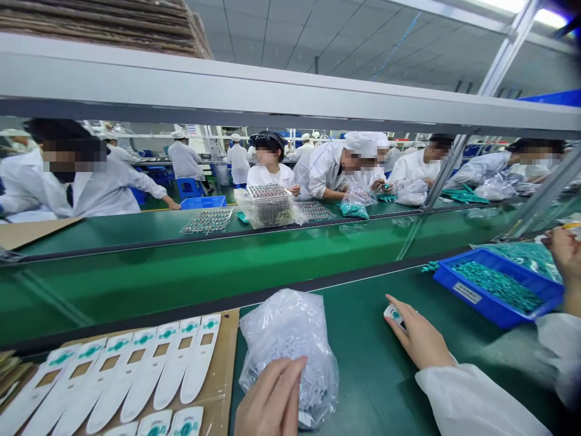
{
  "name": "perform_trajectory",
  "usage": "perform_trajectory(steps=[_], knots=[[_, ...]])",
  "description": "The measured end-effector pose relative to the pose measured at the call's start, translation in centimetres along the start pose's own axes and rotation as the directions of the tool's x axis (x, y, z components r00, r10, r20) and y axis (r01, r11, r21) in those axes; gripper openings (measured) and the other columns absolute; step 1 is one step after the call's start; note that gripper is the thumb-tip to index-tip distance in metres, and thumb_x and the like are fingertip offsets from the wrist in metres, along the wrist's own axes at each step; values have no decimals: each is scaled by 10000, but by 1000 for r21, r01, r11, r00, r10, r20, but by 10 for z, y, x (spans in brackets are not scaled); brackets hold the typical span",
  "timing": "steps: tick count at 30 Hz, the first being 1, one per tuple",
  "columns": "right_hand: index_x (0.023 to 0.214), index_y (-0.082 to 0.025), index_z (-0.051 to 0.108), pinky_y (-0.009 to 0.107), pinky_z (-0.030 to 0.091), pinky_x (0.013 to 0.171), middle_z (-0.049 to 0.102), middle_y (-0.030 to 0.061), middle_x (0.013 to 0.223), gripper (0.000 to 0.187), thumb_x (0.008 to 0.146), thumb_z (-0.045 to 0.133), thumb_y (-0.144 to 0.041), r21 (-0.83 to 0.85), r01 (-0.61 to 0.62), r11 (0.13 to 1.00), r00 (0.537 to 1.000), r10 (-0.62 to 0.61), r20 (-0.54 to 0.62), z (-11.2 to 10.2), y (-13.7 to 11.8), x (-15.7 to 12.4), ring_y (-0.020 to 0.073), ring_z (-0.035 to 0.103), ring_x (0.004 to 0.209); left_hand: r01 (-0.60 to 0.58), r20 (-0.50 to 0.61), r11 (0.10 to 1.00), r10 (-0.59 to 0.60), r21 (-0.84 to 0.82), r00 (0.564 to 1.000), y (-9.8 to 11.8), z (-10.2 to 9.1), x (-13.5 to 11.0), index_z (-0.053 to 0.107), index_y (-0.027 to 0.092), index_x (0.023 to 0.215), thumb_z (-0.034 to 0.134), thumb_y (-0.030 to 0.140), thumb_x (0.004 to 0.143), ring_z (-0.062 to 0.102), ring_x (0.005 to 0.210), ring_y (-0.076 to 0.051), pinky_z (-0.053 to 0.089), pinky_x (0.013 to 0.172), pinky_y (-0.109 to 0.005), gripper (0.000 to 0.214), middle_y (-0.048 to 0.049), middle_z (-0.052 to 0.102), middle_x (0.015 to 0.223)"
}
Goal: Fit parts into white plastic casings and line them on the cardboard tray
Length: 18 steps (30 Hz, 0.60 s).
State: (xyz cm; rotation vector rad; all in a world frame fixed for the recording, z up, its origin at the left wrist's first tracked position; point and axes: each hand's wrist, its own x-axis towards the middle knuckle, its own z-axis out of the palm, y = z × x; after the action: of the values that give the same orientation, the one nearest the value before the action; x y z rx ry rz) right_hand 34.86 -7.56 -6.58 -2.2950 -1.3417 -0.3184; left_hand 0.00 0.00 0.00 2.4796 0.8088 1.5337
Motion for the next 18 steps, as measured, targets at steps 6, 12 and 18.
perform_trajectory(steps=[6, 12, 18], knots=[[1185, -238, 742, 346, 650, 701, 789, 83, 1125, 620, 1008, 320, -657, 128, 155, 980, 986, -162, 46, -32, -22, -17, 245, 789, 834, 300, 19, 951, -300, -67, 954, 12, -21, 13, 548, 300, 1383, 529, 240, 1018, 715, 741, -138, 568, 678, -206, 371, 8, 743, 877], [1034, -341, 798, 143, 598, 781, 833, -21, 1050, 264, 977, 606, -513, 578, 286, 764, 927, -374, 36, -74, -106, -47, 176, 811, 897, 225, -45, 974, -224, 31, 974, 13, -33, 16, 438, 278, 1464, 578, 162, 990, 747, 854, -139, 564, 835, -232, 507, 19, 770, 927], [1264, -243, 659, 247, 556, 605, 737, -4, 673, 509, 999, 461, -629, 811, -388, 438, 824, -229, 518, -85, -195, -62, 171, 683, 529, 69, -125, 997, -63, 45, 990, 12, -36, 19, 493, 182, 1398, 610, 85, 956, 746, 847, -139, 550, 846, -234, 468, -14, 781, 931]])
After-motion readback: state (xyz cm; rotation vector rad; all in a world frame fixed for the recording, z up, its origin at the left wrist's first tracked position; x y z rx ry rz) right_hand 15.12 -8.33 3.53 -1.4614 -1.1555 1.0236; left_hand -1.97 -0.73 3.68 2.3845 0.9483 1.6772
